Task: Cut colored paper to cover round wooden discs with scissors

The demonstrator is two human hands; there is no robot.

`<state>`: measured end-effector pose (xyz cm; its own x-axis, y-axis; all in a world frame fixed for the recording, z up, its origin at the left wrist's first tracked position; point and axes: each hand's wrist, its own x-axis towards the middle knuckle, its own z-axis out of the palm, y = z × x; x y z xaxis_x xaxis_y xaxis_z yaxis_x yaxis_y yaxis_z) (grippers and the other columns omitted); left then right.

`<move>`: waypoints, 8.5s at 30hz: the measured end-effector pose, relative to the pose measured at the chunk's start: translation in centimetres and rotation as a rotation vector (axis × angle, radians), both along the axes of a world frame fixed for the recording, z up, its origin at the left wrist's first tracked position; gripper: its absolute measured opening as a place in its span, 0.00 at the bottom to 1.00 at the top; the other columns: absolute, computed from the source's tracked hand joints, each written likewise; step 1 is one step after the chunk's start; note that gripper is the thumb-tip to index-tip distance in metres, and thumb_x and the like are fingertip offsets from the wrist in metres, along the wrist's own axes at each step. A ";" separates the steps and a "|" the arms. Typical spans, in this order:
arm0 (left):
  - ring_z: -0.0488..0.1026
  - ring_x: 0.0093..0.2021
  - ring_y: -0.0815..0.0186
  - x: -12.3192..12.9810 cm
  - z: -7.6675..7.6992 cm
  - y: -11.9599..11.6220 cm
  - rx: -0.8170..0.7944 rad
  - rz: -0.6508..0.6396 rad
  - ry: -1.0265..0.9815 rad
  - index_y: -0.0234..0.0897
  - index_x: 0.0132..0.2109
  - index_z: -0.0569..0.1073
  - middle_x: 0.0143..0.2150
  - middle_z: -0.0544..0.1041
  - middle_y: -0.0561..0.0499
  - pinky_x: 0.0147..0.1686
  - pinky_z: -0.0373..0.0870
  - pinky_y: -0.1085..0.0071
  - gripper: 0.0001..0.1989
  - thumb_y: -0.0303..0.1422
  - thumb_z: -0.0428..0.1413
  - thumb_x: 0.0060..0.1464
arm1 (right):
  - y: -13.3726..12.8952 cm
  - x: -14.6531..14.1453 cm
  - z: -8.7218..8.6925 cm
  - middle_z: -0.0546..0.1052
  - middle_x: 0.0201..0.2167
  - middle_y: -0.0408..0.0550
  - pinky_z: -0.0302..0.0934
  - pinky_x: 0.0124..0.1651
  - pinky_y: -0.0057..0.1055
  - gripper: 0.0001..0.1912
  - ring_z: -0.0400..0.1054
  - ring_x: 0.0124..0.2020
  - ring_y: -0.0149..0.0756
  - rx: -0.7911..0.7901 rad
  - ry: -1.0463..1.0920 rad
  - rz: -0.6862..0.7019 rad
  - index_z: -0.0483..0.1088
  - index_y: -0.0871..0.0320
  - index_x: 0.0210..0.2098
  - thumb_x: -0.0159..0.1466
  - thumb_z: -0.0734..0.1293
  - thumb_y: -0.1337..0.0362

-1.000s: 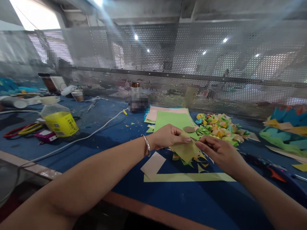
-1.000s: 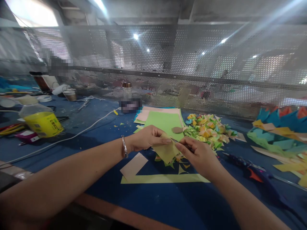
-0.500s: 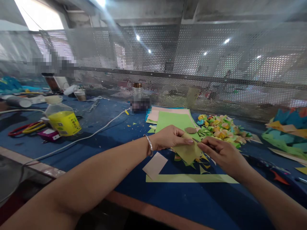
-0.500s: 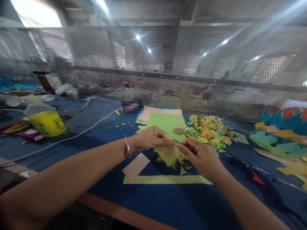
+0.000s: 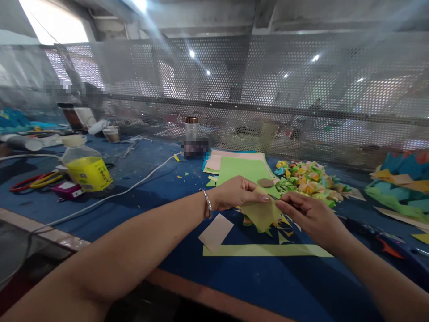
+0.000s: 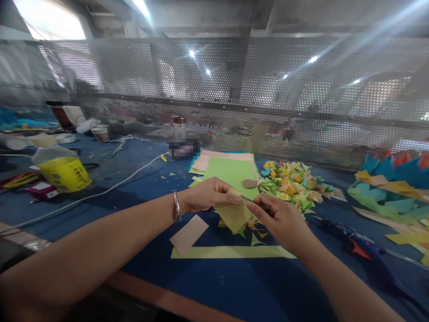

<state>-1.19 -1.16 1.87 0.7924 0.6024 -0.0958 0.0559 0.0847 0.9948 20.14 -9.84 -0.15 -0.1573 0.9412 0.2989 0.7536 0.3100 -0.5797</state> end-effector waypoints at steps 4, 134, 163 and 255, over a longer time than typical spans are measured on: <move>0.73 0.28 0.73 0.0 -0.2 0.1 0.000 -0.018 -0.013 0.34 0.30 0.81 0.30 0.80 0.51 0.36 0.70 0.74 0.06 0.32 0.67 0.50 | 0.0 0.1 0.1 0.66 0.20 0.40 0.54 0.25 0.28 0.24 0.60 0.22 0.32 -0.001 -0.001 0.005 0.68 0.54 0.29 0.69 0.60 0.42; 0.61 0.21 0.76 0.2 -0.1 -0.3 0.087 -0.131 0.011 0.34 0.24 0.78 0.20 0.69 0.57 0.24 0.54 0.76 0.14 0.40 0.69 0.46 | -0.4 -0.9 0.4 0.62 0.19 0.39 0.50 0.24 0.29 0.23 0.58 0.21 0.32 0.061 -0.028 0.013 0.69 0.54 0.27 0.68 0.60 0.44; 0.74 0.42 0.56 2.8 -1.5 -0.6 1.432 0.025 0.568 0.35 0.41 0.81 0.38 0.79 0.43 0.41 0.67 0.64 0.11 0.36 0.57 0.59 | 0.9 0.2 0.1 0.73 0.23 0.44 0.59 0.28 0.30 0.25 0.67 0.26 0.36 0.144 0.073 -0.185 0.69 0.54 0.28 0.63 0.62 0.39; 0.77 0.29 0.68 2.4 -0.6 -3.4 0.290 0.288 -0.213 0.35 0.49 0.71 0.27 0.78 0.53 0.31 0.69 0.73 0.17 0.27 0.63 0.52 | -0.6 -2.2 0.5 0.72 0.16 0.41 0.56 0.16 0.24 0.20 0.63 0.15 0.28 0.093 0.620 -0.171 0.73 0.57 0.32 0.56 0.75 0.46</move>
